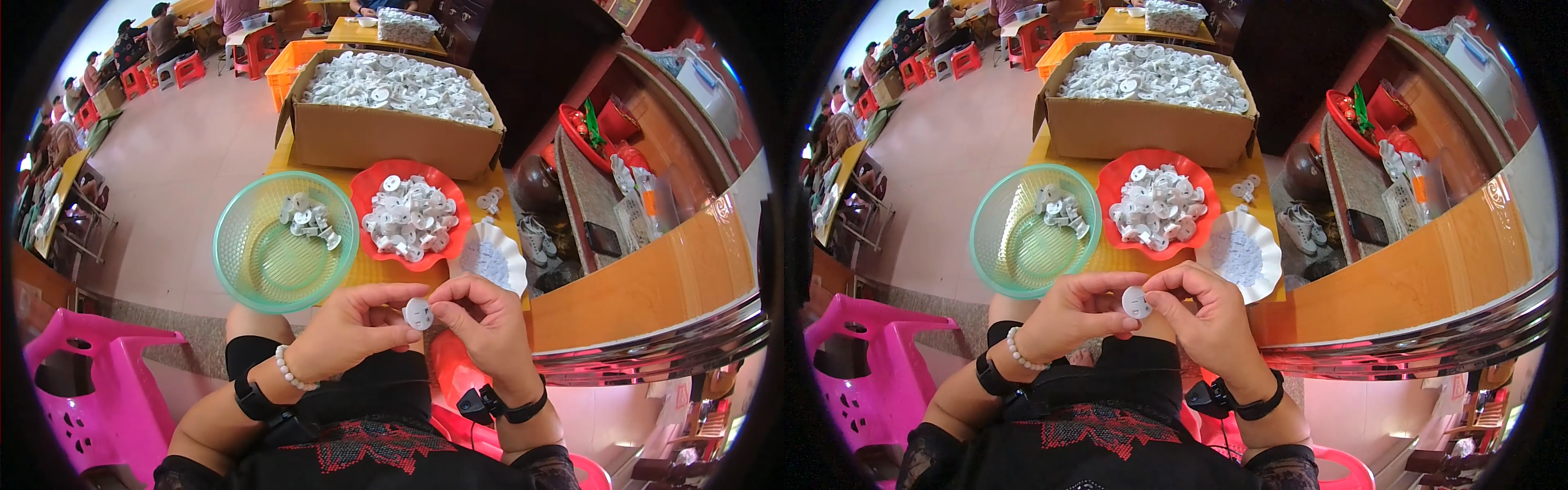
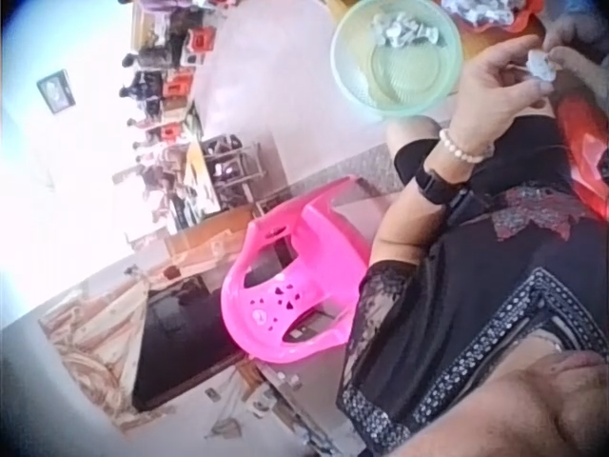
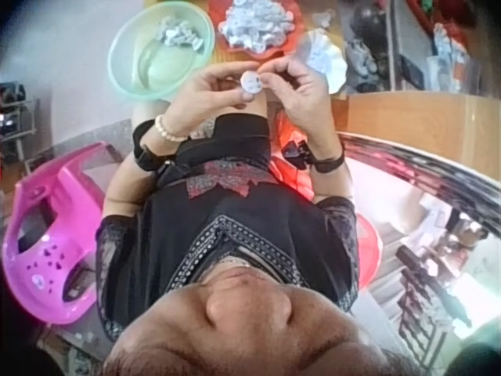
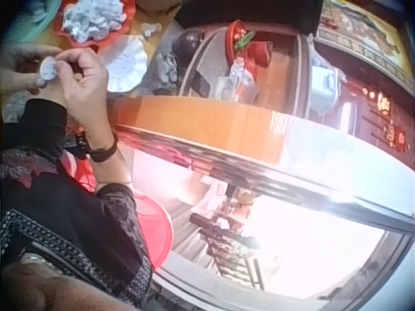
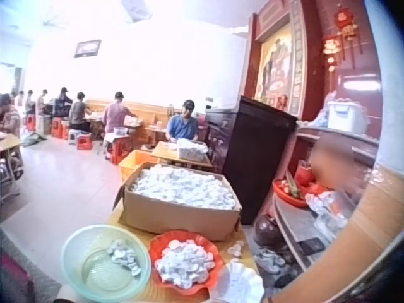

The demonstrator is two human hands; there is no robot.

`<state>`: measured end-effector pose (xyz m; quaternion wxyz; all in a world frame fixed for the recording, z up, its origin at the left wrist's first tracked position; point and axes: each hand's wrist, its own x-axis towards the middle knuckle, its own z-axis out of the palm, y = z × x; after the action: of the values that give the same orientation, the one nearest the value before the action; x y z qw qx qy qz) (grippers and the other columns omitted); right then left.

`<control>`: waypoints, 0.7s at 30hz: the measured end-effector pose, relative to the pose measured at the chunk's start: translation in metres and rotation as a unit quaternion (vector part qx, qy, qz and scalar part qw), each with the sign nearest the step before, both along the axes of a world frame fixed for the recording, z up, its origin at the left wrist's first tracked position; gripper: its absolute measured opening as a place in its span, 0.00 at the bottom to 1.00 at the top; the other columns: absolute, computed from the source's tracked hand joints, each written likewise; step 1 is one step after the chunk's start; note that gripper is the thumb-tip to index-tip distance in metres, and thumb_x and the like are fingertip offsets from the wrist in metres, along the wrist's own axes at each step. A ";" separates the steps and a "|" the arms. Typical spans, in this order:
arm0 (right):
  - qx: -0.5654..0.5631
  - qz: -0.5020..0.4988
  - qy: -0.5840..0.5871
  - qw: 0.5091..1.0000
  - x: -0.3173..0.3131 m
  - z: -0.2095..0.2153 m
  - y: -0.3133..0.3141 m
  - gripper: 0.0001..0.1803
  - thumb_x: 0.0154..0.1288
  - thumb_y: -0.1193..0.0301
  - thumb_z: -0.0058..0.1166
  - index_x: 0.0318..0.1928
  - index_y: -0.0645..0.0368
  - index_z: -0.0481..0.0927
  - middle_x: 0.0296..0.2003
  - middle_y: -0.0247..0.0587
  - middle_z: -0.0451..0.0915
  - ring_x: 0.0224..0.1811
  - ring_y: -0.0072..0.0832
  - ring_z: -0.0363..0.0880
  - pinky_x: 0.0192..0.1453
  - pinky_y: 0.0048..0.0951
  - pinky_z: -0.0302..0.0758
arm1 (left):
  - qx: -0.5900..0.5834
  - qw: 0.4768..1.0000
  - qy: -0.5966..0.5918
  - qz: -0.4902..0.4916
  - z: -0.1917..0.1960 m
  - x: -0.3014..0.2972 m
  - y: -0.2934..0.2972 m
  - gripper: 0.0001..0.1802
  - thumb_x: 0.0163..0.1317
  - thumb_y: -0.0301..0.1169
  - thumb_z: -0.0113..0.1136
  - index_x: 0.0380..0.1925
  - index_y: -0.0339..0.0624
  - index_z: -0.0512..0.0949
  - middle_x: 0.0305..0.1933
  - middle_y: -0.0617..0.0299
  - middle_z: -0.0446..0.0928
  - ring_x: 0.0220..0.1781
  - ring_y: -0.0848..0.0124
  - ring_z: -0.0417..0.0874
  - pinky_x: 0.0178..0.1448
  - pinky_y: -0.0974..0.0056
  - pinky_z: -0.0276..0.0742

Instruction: Assembling small white plastic components by hand at a workshop table.

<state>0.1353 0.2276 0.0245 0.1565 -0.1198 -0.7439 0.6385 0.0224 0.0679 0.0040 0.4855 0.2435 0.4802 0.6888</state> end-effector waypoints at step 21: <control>0.253 0.033 0.024 0.967 -0.010 0.013 -0.010 0.03 0.58 0.80 0.56 0.34 0.67 0.78 0.31 0.41 0.77 0.33 0.28 0.79 0.35 0.26 0.77 | -0.003 1.000 0.005 -0.012 -0.001 -0.006 -0.006 0.24 0.61 0.22 0.61 0.57 0.33 0.72 0.37 0.62 0.81 0.37 0.78 0.82 0.43 0.74 0.80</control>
<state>0.1254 0.2177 0.0376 0.1788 -0.0365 -0.8808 0.4368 0.0168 0.0616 0.0031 0.4922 0.2513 0.4821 0.6798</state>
